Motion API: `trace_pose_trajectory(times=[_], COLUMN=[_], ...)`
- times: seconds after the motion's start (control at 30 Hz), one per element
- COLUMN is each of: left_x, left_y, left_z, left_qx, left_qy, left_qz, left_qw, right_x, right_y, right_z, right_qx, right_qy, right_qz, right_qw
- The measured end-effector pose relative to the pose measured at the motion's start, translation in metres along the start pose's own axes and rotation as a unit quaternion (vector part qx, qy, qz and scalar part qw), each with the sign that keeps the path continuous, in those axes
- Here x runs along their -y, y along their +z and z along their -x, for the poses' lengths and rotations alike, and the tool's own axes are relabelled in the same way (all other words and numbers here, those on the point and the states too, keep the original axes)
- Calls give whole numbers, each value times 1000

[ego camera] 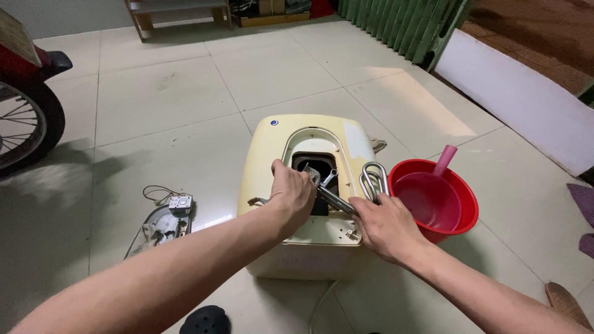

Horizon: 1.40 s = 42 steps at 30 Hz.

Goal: Inspecting and cleaning the heating element of a water heater using a cloth.

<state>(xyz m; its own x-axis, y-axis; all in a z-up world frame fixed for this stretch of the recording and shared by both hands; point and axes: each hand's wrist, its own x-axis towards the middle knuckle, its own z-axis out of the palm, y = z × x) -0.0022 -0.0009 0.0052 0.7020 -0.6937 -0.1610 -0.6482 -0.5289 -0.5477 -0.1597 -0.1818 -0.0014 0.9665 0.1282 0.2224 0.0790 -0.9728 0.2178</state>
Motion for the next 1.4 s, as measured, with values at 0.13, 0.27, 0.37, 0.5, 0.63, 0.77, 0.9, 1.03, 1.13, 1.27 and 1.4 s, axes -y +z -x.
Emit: trace_pose_trajectory(times=[0.13, 0.27, 0.37, 0.5, 0.63, 0.77, 0.9, 1.03, 1.13, 1.27, 1.4], left_x=[4, 11, 12, 12, 8, 19, 13, -1, 8, 18, 32], left_y=[-7, -37, -39, -47, -29, -43, -27, 22, -9, -18, -25], left_z=[7, 33, 36, 45, 31, 46, 35, 1, 29, 37, 19], left_qx=[23, 15, 25, 39, 11, 19, 14, 5, 1, -14, -51], left_qy=[11, 14, 24, 23, 23, 26, 30, 27, 34, 35, -4], left_qz=[-20, 15, 9, -11, -12, 61, 43, 7, 8, 80, 174], left_qw=[999, 1000, 999, 999, 1000, 998, 999, 1000, 999, 996, 983], right_x=[0, -1, 2, 2, 1, 2, 2, 1, 0, 3, -4], right_y=[0, 2, -3, -8, -3, -5, -11, -14, -9, -25, -31], right_z=[0, 1, 2, 0, 1, 2, 1, 1, 2, -1, -8], right_qx=[-9, -6, -1, -1, -16, -33, -13, -24, -44, 43, 88], right_qy=[-6, -3, 0, -5, -9, -11, -9, -11, -9, 3, 44], right_qz=[0, -5, -20, -12, -10, -2, 0, 5, 15, -9, -113], right_qw=[1000, 1000, 1000, 1000, 1000, 999, 1000, 1000, 999, 999, 989])
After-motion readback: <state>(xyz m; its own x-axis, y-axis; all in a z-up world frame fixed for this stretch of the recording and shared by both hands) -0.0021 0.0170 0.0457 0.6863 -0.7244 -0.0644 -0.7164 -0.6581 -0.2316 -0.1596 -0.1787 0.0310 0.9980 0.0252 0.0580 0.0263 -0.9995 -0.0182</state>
